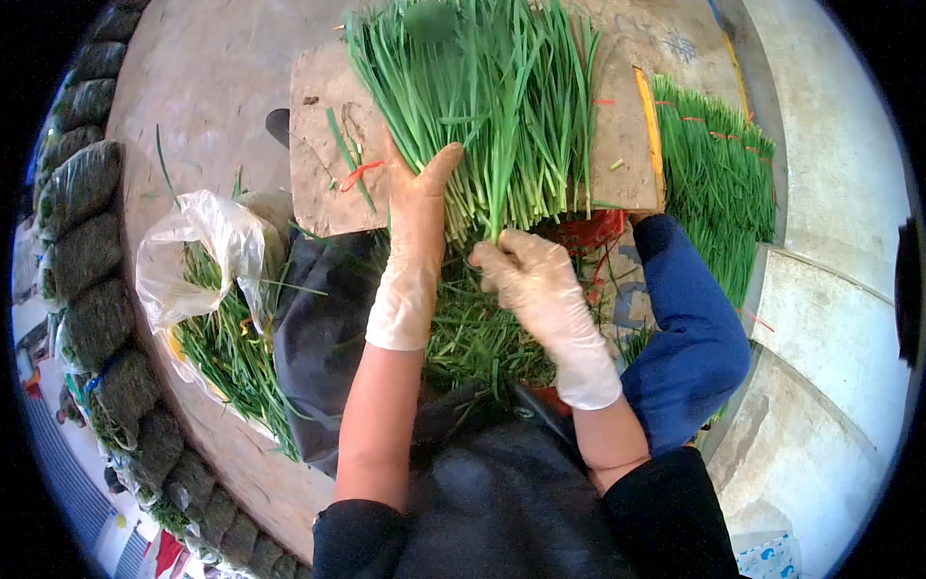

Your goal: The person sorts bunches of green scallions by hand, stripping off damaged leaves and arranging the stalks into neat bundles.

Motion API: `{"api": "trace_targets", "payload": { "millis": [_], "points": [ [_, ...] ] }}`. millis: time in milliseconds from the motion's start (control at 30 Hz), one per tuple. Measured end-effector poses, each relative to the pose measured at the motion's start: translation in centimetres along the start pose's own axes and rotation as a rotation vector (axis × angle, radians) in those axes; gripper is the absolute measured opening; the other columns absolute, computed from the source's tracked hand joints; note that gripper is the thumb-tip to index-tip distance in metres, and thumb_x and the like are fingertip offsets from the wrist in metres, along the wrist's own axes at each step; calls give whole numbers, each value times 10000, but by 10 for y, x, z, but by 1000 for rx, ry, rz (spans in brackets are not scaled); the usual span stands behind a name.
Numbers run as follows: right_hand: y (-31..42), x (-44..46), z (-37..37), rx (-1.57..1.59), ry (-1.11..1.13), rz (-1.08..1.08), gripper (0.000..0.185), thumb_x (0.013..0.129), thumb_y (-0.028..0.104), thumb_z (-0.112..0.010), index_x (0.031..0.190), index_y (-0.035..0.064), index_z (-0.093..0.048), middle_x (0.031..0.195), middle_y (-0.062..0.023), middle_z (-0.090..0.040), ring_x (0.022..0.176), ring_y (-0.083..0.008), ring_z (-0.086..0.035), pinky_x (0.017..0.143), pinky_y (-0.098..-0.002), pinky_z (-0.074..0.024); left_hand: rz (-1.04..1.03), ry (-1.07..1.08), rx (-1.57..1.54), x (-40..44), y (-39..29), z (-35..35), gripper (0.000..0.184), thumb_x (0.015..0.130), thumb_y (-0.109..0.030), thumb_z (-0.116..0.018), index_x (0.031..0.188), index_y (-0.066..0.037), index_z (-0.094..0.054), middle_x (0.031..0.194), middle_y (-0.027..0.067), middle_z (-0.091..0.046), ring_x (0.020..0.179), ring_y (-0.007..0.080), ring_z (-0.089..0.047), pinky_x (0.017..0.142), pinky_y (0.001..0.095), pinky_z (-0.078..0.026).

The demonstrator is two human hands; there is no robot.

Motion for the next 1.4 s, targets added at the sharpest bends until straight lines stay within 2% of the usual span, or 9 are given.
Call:
{"api": "trace_targets", "payload": {
  "millis": [67, 267, 333, 400, 533, 867, 1067, 1133, 1400],
  "points": [
    [14, -11, 8, 205, 136, -91, 257, 924, 240, -558, 860, 11, -656, 623, -83, -593, 555, -125, -561, 517, -287, -427, 11, -9, -24, 1, 3, 2, 751, 787, -113, -664, 1422, -14, -275, 1250, 131, -515, 1076, 202, -533, 951, 314, -420],
    [45, -44, 46, 306, 40, 75, 272, 921, 298, -604, 879, 36, -667, 630, 21, -547, 515, -38, -442, 463, -187, -329, -226, -52, 240, -3, -19, -1, 854, 762, -158, -723, 1442, 1, -232, 1273, 165, -509, 1101, 235, -528, 970, 325, -408],
    [55, -55, 50, 213, 25, 140, 260, 941, 243, -578, 853, 7, -640, 644, -74, -587, 536, -113, -540, 503, -271, -419, -601, -393, 1060, -34, -71, -4, 826, 799, -204, -715, 1454, -53, -235, 1284, 147, -503, 1066, 231, -547, 938, 334, -431],
    [58, -63, 50, 219, 5, 173, 231, 928, 225, -597, 856, 10, -641, 660, -92, -601, 528, -139, -549, 508, -292, -429, -646, -402, 1026, -65, -101, -6, 691, 810, -206, -718, 1389, -27, -387, 1229, 137, -561, 1032, 188, -562, 913, 313, -441],
    [54, -74, 49, 121, -71, 365, 172, 879, 191, -655, 870, 19, -642, 703, -131, -619, 565, -228, -578, 538, -321, -450, -40, 196, 221, -110, -94, -40, 221, 830, -130, -709, 998, 7, -665, 945, 66, -671, 836, 107, -606, 756, 256, -497],
    [59, -95, 43, 42, -50, 369, 178, 820, 177, -709, 886, 23, -648, 722, -160, -619, 618, -297, -599, 571, -340, -463, 134, 247, -67, -149, -71, -44, 129, 837, -49, -686, 945, -3, -633, 865, 36, -657, 771, 89, -607, 689, 233, -512],
    [57, -105, 39, 216, -10, 345, 150, 851, 154, -685, 919, 22, -663, 719, -108, -650, 619, -157, -594, 584, -301, -464, 162, 232, -217, -157, -65, -42, 136, 839, -88, -695, 920, -16, -612, 814, 24, -633, 699, 81, -571, 623, 219, -472],
    [54, -107, 36, 375, 41, 307, 160, 864, 162, -679, 907, 8, -674, 758, -26, -656, 566, -63, -508, 495, -224, -386, 165, 239, -238, -159, -63, -42, 123, 843, -84, -684, 911, -16, -607, 803, 24, -630, 675, 81, -558, 596, 217, -458],
    [51, -125, 19, 592, 290, 150, 183, 899, 231, -646, 936, 55, -680, 705, 35, -601, 591, -38, -470, 520, -202, -359, 154, 371, -331, -177, -84, -52, 54, 834, -8, -617, 878, -23, -589, 927, 73, -623, 646, 95, -540, 547, 216, -434]
  ]
}}
Point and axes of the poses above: each hand's wrist, its own x-axis towards the middle knuckle, its own z-axis out of the back of the hand, y = z × x, the point moved 10 cm from there along x, towards the middle knuckle
